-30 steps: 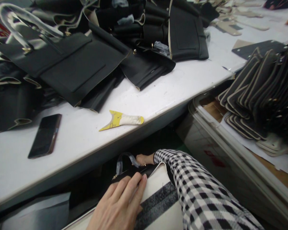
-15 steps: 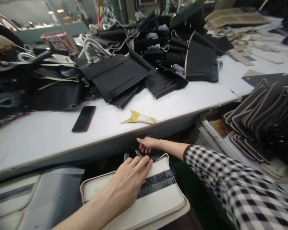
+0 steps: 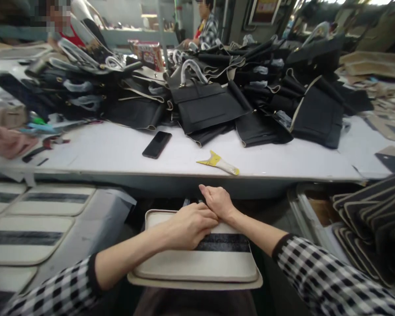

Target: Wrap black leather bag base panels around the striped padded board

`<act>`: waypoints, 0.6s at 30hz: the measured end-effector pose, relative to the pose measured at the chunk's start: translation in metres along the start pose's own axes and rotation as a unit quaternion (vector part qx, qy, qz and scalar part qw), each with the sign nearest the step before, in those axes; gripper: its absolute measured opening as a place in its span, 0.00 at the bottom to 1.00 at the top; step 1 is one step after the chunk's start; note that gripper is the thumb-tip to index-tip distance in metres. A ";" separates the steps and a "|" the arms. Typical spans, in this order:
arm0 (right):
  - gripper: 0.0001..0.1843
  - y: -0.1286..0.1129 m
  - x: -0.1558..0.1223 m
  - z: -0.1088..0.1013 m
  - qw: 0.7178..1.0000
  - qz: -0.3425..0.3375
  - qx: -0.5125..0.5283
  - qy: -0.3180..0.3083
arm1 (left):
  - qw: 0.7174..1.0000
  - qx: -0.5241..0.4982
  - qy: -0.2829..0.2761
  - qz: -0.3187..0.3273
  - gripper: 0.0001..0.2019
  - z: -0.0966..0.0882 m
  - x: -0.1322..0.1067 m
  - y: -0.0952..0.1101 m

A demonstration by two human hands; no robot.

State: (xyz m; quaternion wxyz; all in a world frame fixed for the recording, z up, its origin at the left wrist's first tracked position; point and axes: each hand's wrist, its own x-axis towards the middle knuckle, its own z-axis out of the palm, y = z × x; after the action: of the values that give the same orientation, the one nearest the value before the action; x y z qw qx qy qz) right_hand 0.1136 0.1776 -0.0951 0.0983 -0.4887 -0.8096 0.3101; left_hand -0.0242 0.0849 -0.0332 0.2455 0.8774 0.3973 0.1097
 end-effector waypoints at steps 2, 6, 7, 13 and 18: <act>0.33 -0.005 -0.005 0.001 0.998 -0.040 -0.056 0.004 | 0.996 -0.083 0.026 -0.029 0.11 -0.010 -0.013 -0.013; 0.33 -0.008 -0.010 0.004 0.987 -0.088 -0.133 0.006 | 0.959 -0.212 0.093 -0.164 0.14 -0.028 -0.055 -0.047; 0.33 -0.009 -0.010 0.005 0.985 -0.094 -0.147 0.007 | 0.944 -0.244 0.100 -0.200 0.16 -0.029 -0.067 -0.055; 0.36 -0.011 -0.009 0.007 0.973 -0.116 -0.201 0.002 | 0.902 -0.308 0.098 -0.287 0.17 -0.015 -0.105 -0.074; 0.37 -0.020 -0.010 0.011 0.965 -0.112 -0.236 -0.027 | 0.899 -0.299 0.104 -0.302 0.18 -0.008 -0.105 -0.071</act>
State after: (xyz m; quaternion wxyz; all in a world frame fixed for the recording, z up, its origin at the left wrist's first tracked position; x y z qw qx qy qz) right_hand 0.0986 0.1576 -0.0902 -0.0076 -0.3952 -0.9118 0.1109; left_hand -0.1426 0.0485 -0.0627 0.4747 0.5842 0.6152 0.2343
